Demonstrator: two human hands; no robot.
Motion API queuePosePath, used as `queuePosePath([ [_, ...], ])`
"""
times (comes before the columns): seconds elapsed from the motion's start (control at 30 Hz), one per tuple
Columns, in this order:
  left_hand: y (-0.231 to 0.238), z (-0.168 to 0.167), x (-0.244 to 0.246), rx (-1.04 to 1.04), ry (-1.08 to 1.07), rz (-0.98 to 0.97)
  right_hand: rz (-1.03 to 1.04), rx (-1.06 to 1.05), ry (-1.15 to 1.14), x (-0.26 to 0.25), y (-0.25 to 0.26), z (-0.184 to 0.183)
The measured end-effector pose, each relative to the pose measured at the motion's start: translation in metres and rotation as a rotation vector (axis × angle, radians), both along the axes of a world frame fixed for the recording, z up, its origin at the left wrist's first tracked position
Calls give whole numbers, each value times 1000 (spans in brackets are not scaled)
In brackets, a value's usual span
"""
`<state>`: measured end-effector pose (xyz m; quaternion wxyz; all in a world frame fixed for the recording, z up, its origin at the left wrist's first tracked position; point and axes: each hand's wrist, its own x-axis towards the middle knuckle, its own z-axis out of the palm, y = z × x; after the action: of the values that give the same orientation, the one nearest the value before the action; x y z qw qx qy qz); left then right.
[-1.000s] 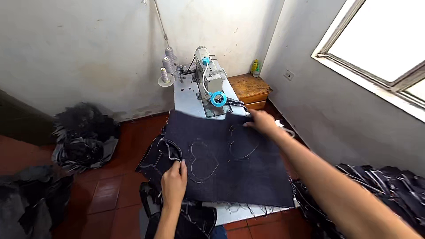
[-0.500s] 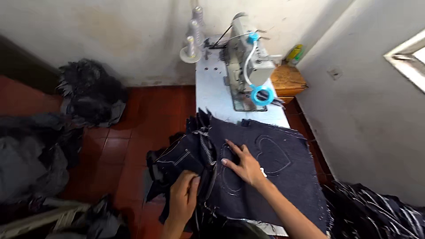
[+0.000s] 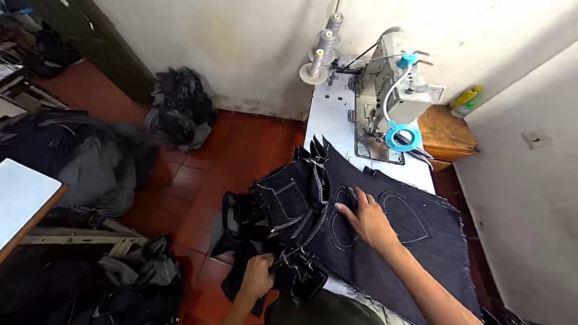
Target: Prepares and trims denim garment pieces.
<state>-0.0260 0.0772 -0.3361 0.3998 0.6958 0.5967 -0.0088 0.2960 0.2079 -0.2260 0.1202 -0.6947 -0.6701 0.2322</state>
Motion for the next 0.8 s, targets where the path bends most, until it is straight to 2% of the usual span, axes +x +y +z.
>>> queuePosePath([
  [0.07,-23,27,4,183,11,120,18,168,-51,-1,-26,28],
  [0.13,-41,54,12,309,50,206,120,122,-79,-9,-63,58],
  [0.2,-51,80,18,349,121,249,235,58,-108,-29,-100,70],
  [0.3,-60,105,22,263,247,249,349,-21,-200,-66,-129,73],
  [0.37,-65,115,22,201,320,249,422,7,-230,-88,-130,72],
  [0.43,-72,122,25,141,369,259,469,-75,-247,-104,-128,84],
  [0.53,-82,135,25,107,389,322,379,-148,-244,-107,-140,108],
  [0.6,-90,148,23,112,383,361,277,-45,-140,-94,-155,103],
  [0.67,-96,163,22,124,353,368,272,42,120,-76,-162,83],
  [0.73,-108,177,20,162,274,360,302,-56,395,-71,-172,67],
  [0.8,-123,190,19,250,106,323,320,-161,525,-77,-188,70],
])
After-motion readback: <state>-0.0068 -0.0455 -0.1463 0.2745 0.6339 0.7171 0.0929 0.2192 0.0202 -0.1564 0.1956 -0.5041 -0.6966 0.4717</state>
